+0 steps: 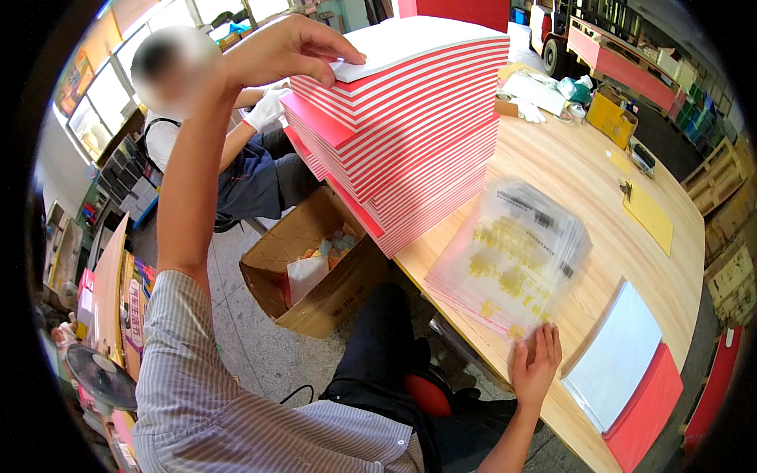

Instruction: The person sits at a table and repeatedly picks up red and white paper sheets, inserts them into clear plastic sleeves, and stacks the finished packages. The process involves handling individual sheets and sleeves one at a time.

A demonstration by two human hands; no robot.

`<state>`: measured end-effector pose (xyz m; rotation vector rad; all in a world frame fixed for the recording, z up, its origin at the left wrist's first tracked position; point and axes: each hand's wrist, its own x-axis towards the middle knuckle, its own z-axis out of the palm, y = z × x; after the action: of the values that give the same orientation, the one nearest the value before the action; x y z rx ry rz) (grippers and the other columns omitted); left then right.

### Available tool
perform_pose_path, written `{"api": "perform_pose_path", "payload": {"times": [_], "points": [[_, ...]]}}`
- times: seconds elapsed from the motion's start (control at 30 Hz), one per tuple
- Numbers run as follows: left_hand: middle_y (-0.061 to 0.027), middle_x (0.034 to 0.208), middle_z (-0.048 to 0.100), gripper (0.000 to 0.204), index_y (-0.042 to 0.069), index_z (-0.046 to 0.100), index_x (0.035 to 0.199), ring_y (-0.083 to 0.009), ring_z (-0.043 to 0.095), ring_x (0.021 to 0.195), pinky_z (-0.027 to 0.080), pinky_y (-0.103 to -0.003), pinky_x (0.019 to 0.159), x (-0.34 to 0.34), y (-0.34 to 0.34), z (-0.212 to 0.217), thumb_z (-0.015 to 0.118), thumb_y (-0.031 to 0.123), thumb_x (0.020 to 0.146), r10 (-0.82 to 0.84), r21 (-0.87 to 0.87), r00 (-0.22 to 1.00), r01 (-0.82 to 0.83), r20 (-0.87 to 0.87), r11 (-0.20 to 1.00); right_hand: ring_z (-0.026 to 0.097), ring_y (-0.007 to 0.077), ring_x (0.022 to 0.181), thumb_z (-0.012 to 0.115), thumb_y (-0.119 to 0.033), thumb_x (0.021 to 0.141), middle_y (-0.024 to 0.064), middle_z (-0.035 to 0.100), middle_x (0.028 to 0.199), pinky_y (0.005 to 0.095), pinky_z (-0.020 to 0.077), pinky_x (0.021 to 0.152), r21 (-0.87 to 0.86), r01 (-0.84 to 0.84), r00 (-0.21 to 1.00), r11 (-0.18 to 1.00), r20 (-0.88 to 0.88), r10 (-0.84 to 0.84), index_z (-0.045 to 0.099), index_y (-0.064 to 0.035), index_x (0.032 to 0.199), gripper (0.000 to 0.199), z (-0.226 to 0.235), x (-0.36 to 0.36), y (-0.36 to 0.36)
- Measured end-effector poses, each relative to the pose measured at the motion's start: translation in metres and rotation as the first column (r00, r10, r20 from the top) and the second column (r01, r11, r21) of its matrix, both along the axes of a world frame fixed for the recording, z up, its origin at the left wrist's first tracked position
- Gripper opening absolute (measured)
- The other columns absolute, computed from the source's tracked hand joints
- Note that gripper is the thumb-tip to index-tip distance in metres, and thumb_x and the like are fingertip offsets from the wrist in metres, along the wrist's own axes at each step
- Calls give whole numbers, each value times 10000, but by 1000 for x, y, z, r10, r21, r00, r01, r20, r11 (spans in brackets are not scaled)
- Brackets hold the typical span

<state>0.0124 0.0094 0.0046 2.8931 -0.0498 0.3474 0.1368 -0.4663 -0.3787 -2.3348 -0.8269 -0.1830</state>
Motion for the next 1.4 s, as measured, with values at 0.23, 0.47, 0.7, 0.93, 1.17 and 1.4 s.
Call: {"api": "perform_pose_path", "payload": {"times": [0.23, 0.47, 0.7, 0.93, 1.17, 1.4], "points": [[-60, 1053, 727, 367, 120, 745, 1136, -163, 685, 989, 531, -320, 972, -2, -3, -3, 778, 85, 772, 60, -17, 998, -60, 22, 998, 404, 410, 1373, 613, -212, 917, 242, 529, 1394, 472, 289, 1140, -8, 2, 1000, 1000, 0, -2, 600, 80, 1245, 439, 1, -1, 1], [-63, 1065, 727, 363, 141, 751, 1128, -172, 686, 994, 529, -335, 984, -2, -5, -4, 779, 90, 770, 90, -11, 995, -90, 36, 996, 419, 400, 1366, 612, -209, 926, 233, 534, 1393, 453, 303, 1143, -26, 4, 1000, 1000, 17, -4, 605, 74, 1240, 423, 3, -1, 0], [-62, 1069, 726, 353, 142, 753, 1124, -169, 681, 1002, 522, -323, 991, -2, -7, -3, 780, 97, 775, 39, -2, 998, -39, 41, 999, 416, 396, 1368, 609, -211, 925, 227, 531, 1399, 451, 305, 1142, -1, 3, 1000, 1000, 14, -3, 604, 69, 1247, 426, 0, -2, 0], [-67, 1063, 726, 332, 131, 738, 1158, -160, 681, 976, 528, -313, 957, -2, -2, -2, 748, 136, 827, 0, 21, 999, -1, 33, 1000, 417, 391, 1367, 606, -214, 925, 224, 529, 1402, 449, 301, 1143, -15, 6, 1000, 1000, 24, -6, 601, 65, 1252, 431, -1, -1, -1], [-88, 1016, 731, 323, 40, 700, 1195, -160, 677, 903, 536, -293, 862, -2, 14, 1, 649, 231, 939, -5, 71, 1000, 4, 15, 997, 417, 415, 1359, 621, -207, 904, 245, 527, 1394, 476, 297, 1137, -8, -4, 1000, 1000, 23, 5, 597, 74, 1247, 444, -3, -1, -1], [-91, 1011, 732, 313, -21, 676, 1191, -152, 667, 875, 529, -278, 842, 0, 8, 11, 576, 193, 987, -70, 97, 995, 77, -69, 992, 424, 399, 1360, 603, -213, 926, 227, 532, 1396, 453, 302, 1140, -26, -1, 999, 1000, 51, 2, 603, 68, 1242, 423, -2, -1, -1]]}}
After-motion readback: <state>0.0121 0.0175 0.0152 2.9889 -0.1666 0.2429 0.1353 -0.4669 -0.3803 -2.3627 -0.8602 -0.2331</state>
